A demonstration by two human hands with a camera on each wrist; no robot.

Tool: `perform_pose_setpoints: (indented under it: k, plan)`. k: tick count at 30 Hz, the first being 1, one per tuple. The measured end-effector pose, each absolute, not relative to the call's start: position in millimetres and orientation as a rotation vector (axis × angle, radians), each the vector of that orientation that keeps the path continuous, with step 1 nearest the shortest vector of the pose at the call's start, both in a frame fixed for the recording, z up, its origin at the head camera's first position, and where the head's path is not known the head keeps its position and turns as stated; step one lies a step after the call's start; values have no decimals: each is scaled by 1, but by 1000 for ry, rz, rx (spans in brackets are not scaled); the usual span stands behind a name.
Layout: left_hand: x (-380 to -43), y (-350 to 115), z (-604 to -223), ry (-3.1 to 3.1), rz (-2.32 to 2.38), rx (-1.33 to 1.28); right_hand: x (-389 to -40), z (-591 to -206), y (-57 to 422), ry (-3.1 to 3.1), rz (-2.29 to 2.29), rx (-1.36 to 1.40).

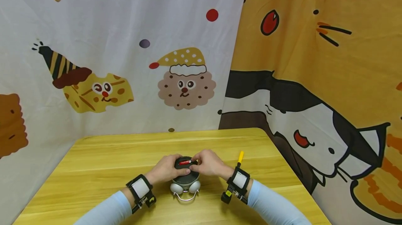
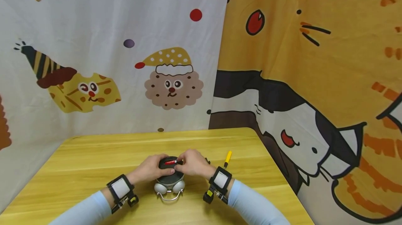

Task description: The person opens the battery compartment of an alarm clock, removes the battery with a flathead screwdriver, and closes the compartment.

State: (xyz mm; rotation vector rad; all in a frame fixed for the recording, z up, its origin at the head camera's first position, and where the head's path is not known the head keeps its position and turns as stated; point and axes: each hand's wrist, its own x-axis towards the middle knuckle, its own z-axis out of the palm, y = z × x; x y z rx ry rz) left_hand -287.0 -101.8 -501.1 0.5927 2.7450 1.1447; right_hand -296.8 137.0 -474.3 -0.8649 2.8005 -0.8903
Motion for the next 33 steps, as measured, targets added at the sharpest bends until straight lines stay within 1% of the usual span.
perform_pose_setpoints:
  k: [8,21,33]
  plan:
    - [-286,-102,-501,2740,1153,592,-297,-473,135,2849,-916,-853]
    - [-286,-101,-499,2743,1142,584,-309,-473,127,2912,-955,-827]
    - [-288,-102,-501,2763,1127,620,-317,-482,116,2934,-1078,-787]
